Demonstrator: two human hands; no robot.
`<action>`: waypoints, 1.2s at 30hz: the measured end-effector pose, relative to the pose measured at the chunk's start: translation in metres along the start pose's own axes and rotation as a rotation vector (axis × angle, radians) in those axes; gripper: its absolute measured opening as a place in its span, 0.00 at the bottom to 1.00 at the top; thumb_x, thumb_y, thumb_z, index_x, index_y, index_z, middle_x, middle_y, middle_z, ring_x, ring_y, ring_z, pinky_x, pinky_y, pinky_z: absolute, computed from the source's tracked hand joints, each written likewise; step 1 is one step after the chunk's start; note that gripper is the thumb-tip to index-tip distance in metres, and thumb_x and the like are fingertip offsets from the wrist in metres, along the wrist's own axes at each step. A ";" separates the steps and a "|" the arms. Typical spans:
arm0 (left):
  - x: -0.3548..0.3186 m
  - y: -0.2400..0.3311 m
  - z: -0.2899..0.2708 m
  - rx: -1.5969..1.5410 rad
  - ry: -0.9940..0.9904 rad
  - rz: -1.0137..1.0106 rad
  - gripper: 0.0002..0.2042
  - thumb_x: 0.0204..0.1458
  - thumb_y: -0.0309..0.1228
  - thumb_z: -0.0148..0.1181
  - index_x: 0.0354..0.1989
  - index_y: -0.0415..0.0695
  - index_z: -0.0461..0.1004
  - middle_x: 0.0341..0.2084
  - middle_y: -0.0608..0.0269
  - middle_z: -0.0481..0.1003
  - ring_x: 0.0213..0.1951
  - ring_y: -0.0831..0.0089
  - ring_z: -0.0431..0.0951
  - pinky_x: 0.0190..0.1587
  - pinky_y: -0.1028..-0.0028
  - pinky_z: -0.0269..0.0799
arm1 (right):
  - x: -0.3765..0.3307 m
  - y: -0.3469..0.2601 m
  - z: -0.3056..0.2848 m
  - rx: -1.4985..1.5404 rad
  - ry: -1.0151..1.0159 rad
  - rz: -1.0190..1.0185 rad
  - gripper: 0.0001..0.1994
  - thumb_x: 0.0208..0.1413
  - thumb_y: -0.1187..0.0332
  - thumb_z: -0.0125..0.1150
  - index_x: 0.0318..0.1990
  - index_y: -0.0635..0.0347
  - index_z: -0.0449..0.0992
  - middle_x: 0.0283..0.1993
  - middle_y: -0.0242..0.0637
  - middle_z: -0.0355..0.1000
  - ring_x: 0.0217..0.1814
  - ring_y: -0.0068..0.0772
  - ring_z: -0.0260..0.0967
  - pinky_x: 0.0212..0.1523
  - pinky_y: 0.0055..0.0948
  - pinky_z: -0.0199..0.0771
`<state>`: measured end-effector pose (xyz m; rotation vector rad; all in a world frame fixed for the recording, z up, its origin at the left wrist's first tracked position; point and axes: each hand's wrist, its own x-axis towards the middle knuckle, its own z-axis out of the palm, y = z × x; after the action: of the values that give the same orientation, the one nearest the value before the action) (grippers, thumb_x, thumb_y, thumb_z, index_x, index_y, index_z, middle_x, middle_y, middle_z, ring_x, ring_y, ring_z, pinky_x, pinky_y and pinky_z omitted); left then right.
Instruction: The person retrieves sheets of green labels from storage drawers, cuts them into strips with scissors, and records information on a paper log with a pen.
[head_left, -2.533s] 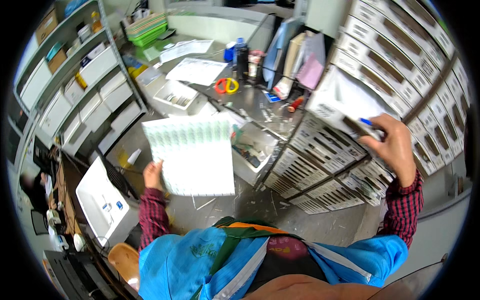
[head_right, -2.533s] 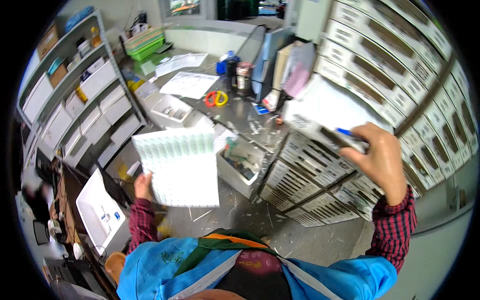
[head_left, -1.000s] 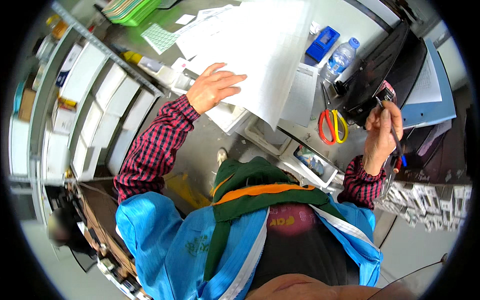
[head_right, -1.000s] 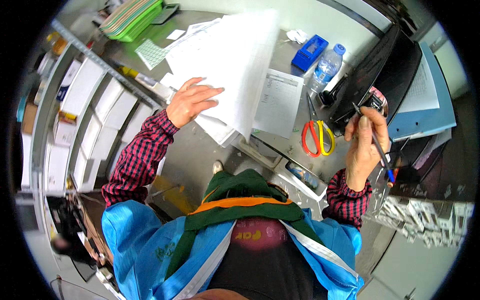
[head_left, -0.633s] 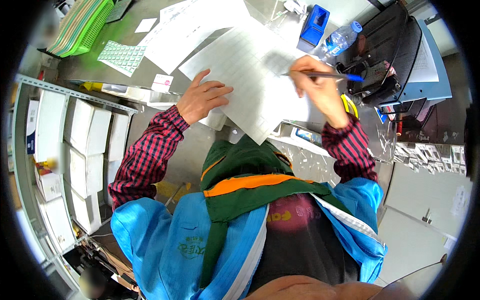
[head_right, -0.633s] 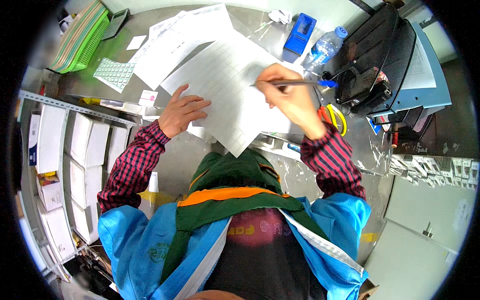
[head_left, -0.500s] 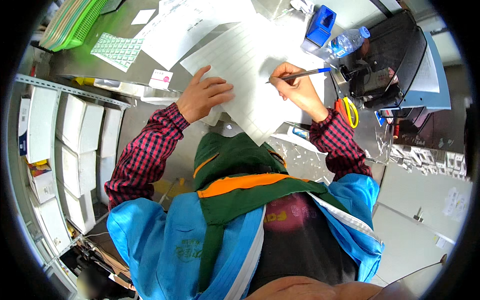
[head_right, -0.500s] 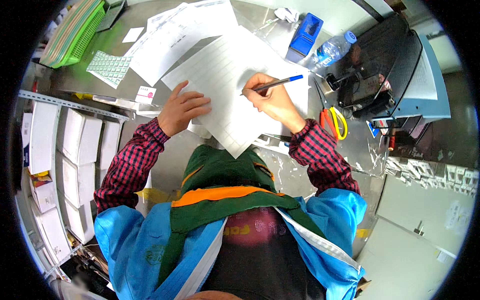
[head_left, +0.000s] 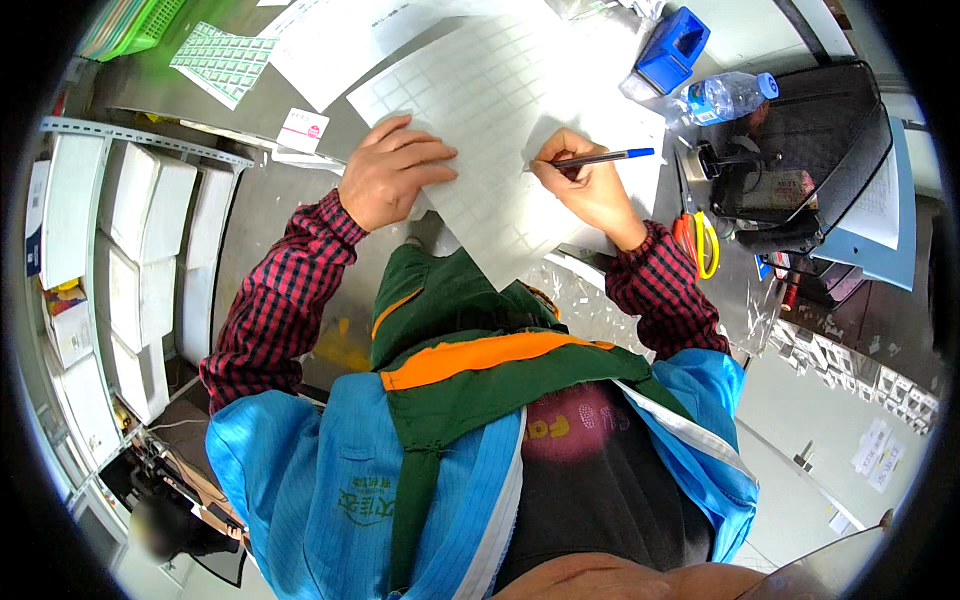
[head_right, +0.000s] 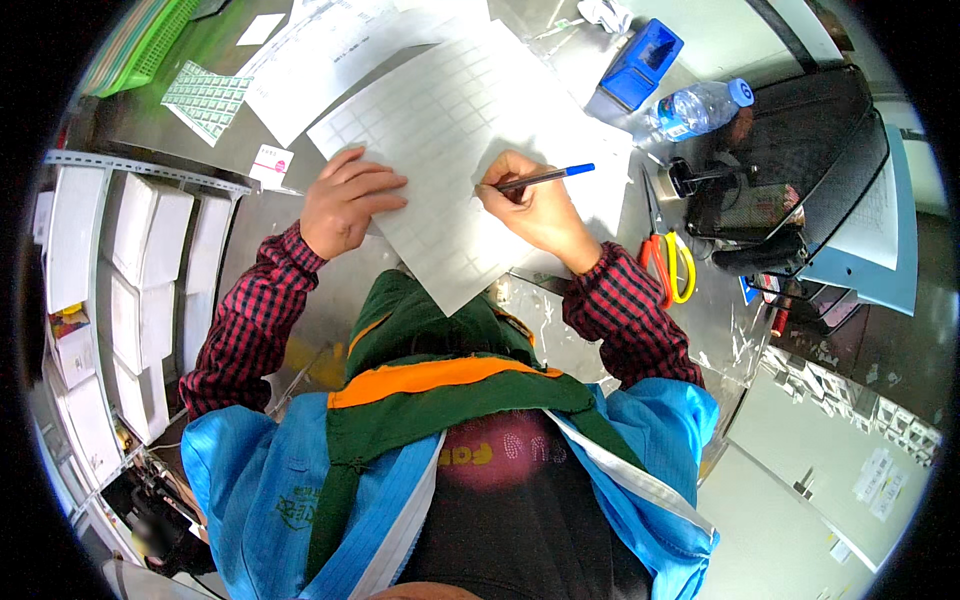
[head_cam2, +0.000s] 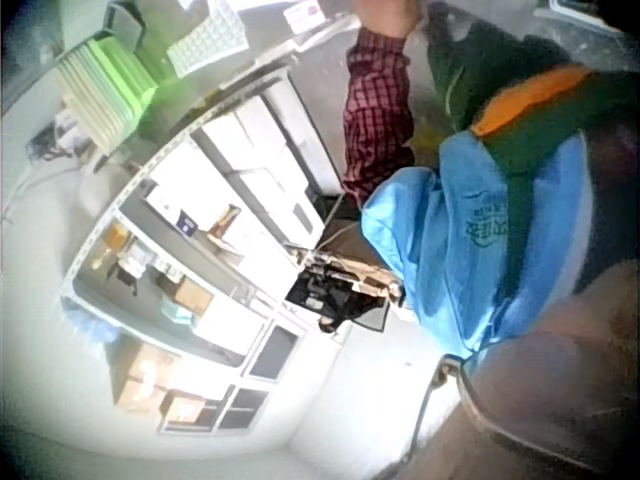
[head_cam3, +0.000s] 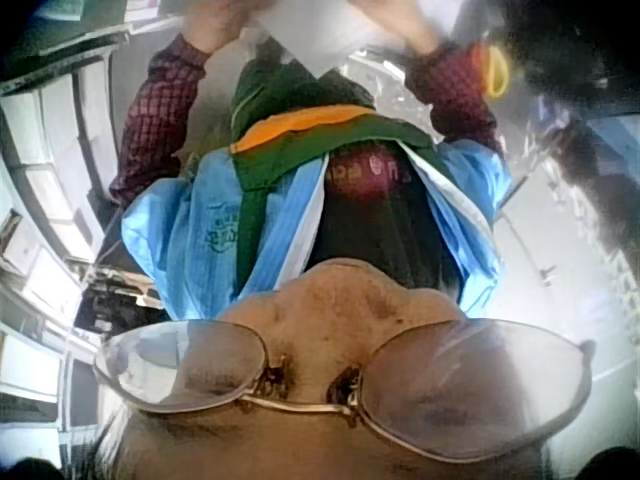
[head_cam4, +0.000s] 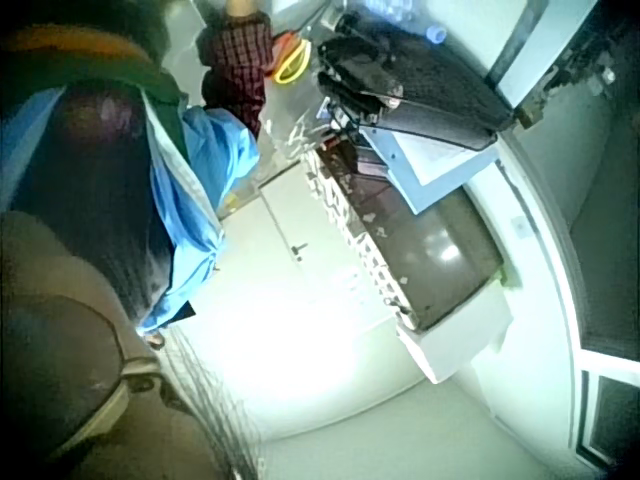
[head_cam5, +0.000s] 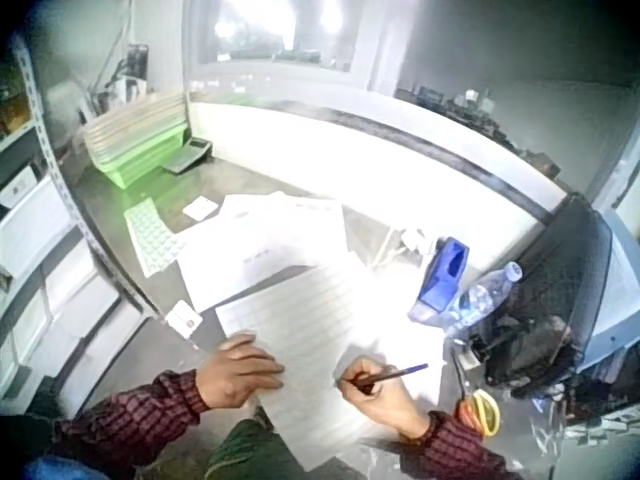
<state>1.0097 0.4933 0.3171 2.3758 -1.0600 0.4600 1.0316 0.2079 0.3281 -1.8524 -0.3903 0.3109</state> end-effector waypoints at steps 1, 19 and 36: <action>0.001 0.000 0.000 0.008 0.001 -0.003 0.15 0.39 0.19 0.55 0.34 0.52 0.80 0.43 0.71 0.76 0.48 0.70 0.73 0.60 0.59 0.63 | -0.001 -0.005 -0.001 -0.043 -0.011 -0.002 0.04 0.50 0.75 0.61 0.29 0.63 0.71 0.22 0.25 0.67 0.24 0.10 0.60 0.23 0.17 0.60; 0.001 0.001 0.001 0.011 0.013 -0.020 0.14 0.40 0.20 0.55 0.34 0.51 0.80 0.43 0.71 0.77 0.49 0.69 0.74 0.59 0.59 0.64 | 0.001 -0.004 -0.006 -0.093 -0.070 -0.016 0.05 0.50 0.75 0.61 0.27 0.62 0.70 0.21 0.23 0.63 0.23 0.11 0.56 0.23 0.18 0.57; -0.001 0.001 0.004 0.004 0.011 -0.030 0.16 0.39 0.19 0.54 0.35 0.51 0.80 0.45 0.71 0.77 0.50 0.70 0.73 0.60 0.60 0.63 | 0.002 0.010 -0.009 -0.021 0.066 -0.028 0.04 0.50 0.76 0.61 0.28 0.61 0.71 0.20 0.23 0.65 0.23 0.09 0.58 0.22 0.16 0.56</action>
<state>1.0092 0.4910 0.3138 2.3873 -1.0177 0.4639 1.0382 0.1980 0.3212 -1.8709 -0.3754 0.2267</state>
